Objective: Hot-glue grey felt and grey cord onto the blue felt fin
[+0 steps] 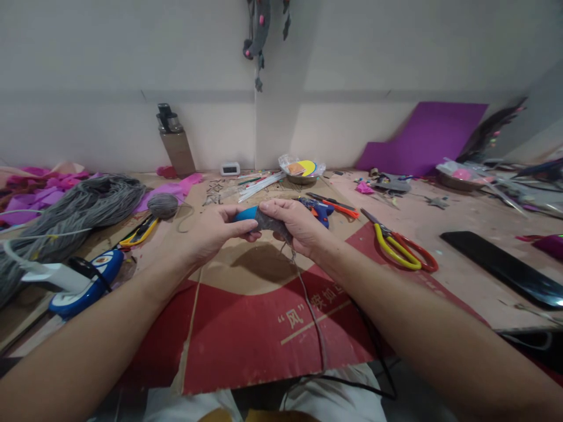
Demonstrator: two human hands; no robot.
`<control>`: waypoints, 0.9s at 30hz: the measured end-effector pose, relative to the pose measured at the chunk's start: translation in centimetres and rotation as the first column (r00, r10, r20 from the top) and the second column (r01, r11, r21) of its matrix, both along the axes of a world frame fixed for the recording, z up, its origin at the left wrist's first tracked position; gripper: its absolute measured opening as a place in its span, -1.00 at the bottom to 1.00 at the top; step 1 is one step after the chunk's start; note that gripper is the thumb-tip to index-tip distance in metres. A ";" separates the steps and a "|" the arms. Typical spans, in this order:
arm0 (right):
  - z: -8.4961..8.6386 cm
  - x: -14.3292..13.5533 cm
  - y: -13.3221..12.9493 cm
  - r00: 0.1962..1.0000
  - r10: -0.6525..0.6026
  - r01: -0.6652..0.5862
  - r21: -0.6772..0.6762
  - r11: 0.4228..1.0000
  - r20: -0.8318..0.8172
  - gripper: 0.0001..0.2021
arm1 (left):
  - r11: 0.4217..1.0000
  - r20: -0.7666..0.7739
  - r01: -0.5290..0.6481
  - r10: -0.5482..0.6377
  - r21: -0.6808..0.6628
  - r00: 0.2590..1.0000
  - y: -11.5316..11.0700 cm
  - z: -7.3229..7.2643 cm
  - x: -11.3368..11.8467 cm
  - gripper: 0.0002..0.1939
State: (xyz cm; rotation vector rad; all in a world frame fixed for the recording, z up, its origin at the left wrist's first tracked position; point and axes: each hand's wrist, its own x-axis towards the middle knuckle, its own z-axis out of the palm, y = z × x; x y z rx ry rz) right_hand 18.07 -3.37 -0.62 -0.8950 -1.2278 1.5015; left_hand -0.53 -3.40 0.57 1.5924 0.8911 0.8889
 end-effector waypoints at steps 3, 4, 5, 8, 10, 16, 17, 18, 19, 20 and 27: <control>0.4 0.0 -0.4 0.998 0.059 -0.059 -0.013 0.998 0.002 -0.70 | 0.999 -0.065 -0.005 0.008 0.046 0.998 0.1 0.0 -0.2 -0.75; 0.5 0.0 -0.6 0.995 0.099 -0.099 -0.021 0.995 -0.004 -0.71 | 0.998 -0.076 0.010 -0.006 0.064 0.997 0.2 0.1 -0.3 -0.75; 0.6 0.0 -0.8 0.989 0.147 -0.147 -0.030 0.989 -0.011 -0.70 | 0.996 -0.085 0.030 -0.023 0.082 0.996 0.3 0.1 -0.5 -0.75; 0.6 0.0 -0.9 0.975 0.219 -0.221 -0.048 0.974 -0.044 -0.71 | 0.992 -0.086 0.090 -0.082 0.090 0.993 0.4 0.2 -0.9 -0.75; 0.3 -0.1 -0.5 0.986 0.147 -0.152 -0.055 0.987 -0.083 -0.72 | 0.990 -0.067 0.124 -0.120 0.061 0.990 0.4 0.3 -0.9 -0.74; 0.1 -0.3 -0.3 0.989 0.099 -0.108 -0.073 0.992 -0.109 -0.74 | 0.992 -0.204 0.009 0.016 0.123 0.979 -0.1 0.6 -0.2 -0.75; 0.2 -0.3 -0.4 0.986 0.131 -0.139 -0.072 0.988 -0.106 -0.73 | 0.988 -0.232 -0.001 0.038 0.154 0.972 -0.3 0.6 -0.1 -0.77; 0.4 -0.3 -0.6 0.982 0.159 -0.167 -0.070 0.984 -0.104 -0.73 | 0.984 -0.250 -0.002 0.048 0.179 0.967 -0.4 0.7 -0.1 -0.78; 0.5 -0.3 -0.7 0.979 0.178 -0.185 -0.067 0.980 -0.102 -0.72 | 0.982 -0.260 0.000 0.051 0.191 0.964 -0.5 0.8 0.0 -0.79; 0.5 -0.3 -0.8 0.978 0.185 -0.192 -0.065 0.979 -0.100 -0.71 | 0.981 -0.260 -0.003 0.054 0.193 0.964 -0.5 0.8 0.0 -0.79; -0.9 -0.3 0.4 1.000 0.022 -0.023 -0.070 0.997 -0.007 -0.67 | 0.999 -0.333 -0.019 0.033 0.046 0.942 -0.6 0.5 0.3 -0.79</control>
